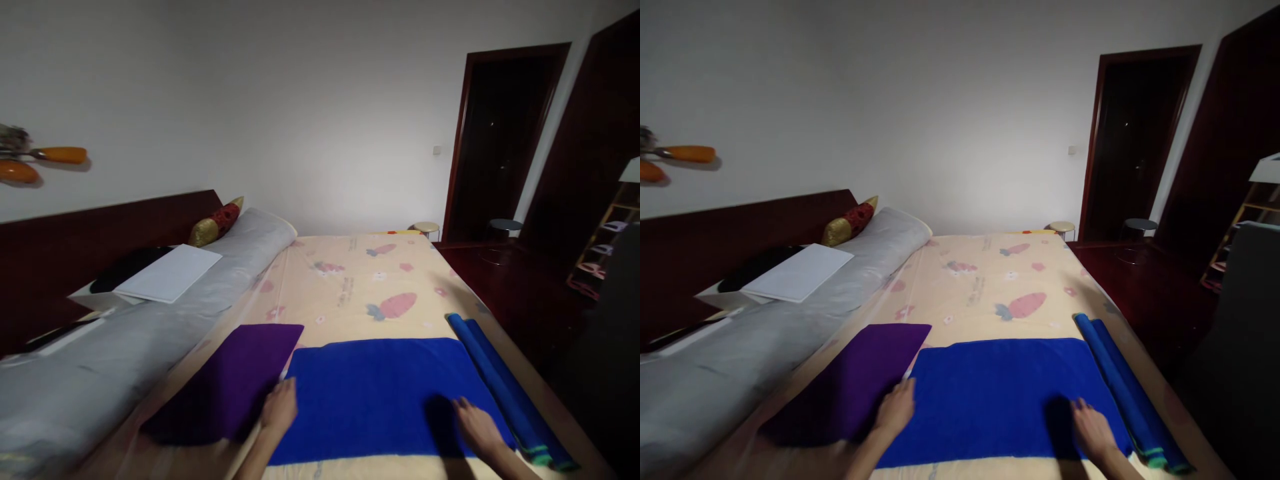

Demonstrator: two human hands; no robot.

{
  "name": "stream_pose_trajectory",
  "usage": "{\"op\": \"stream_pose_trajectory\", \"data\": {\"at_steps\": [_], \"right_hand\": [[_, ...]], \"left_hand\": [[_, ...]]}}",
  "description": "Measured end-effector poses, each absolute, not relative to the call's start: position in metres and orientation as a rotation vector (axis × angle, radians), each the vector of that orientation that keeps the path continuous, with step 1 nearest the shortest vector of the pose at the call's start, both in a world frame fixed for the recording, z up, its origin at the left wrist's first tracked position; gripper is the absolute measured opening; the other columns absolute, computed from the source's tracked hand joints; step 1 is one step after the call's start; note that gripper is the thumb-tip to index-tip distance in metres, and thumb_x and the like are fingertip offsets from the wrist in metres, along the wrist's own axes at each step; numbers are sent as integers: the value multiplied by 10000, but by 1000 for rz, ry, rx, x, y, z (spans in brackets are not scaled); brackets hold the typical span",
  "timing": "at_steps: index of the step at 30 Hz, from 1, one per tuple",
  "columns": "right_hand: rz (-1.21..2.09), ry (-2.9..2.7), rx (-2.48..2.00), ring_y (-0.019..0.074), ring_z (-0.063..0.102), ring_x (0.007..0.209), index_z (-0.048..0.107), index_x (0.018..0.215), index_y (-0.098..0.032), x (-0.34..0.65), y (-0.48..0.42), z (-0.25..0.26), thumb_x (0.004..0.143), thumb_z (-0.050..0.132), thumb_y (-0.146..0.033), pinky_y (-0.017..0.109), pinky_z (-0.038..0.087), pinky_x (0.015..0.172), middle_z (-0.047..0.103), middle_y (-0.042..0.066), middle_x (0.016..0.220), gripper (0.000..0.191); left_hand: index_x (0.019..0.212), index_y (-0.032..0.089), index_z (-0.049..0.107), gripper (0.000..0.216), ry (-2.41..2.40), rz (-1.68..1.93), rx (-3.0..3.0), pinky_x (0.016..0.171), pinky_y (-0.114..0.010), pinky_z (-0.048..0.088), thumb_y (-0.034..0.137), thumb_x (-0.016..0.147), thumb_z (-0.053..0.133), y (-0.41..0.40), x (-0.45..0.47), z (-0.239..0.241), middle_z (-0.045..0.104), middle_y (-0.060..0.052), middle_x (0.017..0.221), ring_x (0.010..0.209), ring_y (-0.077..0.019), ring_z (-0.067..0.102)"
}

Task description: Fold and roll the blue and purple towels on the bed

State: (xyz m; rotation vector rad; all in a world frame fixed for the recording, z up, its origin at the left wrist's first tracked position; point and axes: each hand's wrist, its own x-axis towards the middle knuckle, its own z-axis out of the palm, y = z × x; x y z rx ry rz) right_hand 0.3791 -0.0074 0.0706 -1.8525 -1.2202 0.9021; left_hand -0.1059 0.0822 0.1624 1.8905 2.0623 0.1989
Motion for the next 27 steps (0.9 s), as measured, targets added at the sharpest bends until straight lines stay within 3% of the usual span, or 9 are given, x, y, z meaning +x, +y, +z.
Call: {"op": "stream_pose_trajectory", "data": {"at_steps": [2,4,7,9,13,18,27], "right_hand": [[928,-1392,-1728,278,573,1158,722,923,-310,329,18,68,582,620,-238,347,358,1046,689,32,1160,363],[848,-1634,-1618,276,438,1304,639,1173,-340,278,37,54,712,563,-285,390,261,1121,521,-20,1389,470],[682,-1814,-1650,268,304,1384,449,1355,-410,220,49,21,839,440,-302,472,230,1135,351,-81,1481,528],[603,-1872,-1687,264,284,1389,399,1377,-435,200,49,-1,861,429,-330,496,225,1139,327,-91,1482,527],[382,-1993,-1721,266,270,1393,344,1425,-301,195,43,-26,933,310,-434,515,249,1136,289,7,1508,511],[258,-2061,-1758,253,284,1387,317,1432,-274,197,43,-26,953,265,-450,495,300,1123,285,21,1503,512],[286,-2075,-1824,251,254,1399,305,1434,-281,195,39,-8,951,236,-488,513,263,1133,229,15,1517,529]], "left_hand": [[1374,166,449,548,1941,177,2020,1124,-406,255,117,829,475,88,-54,147,417,-133,1468,1381,-257,310],[1454,172,318,593,1882,178,2090,1144,-398,226,171,867,405,84,-2,121,283,-95,1542,1424,-223,208],[1484,190,207,605,1807,157,2197,1171,-431,182,207,888,310,69,54,67,160,-39,1563,1439,-210,112],[1469,287,213,634,1725,98,2252,1175,-450,190,206,860,369,59,69,31,175,19,1544,1430,-214,159],[1450,349,134,572,1733,308,2390,1148,-509,259,223,916,295,51,64,-8,212,51,1538,1403,-218,268],[1440,352,146,554,1763,346,2421,1132,-481,297,233,928,322,53,60,-8,269,44,1518,1381,-211,321],[1454,343,126,554,1742,371,2433,1140,-481,276,246,940,307,50,62,-4,242,28,1534,1397,-202,287]]}}
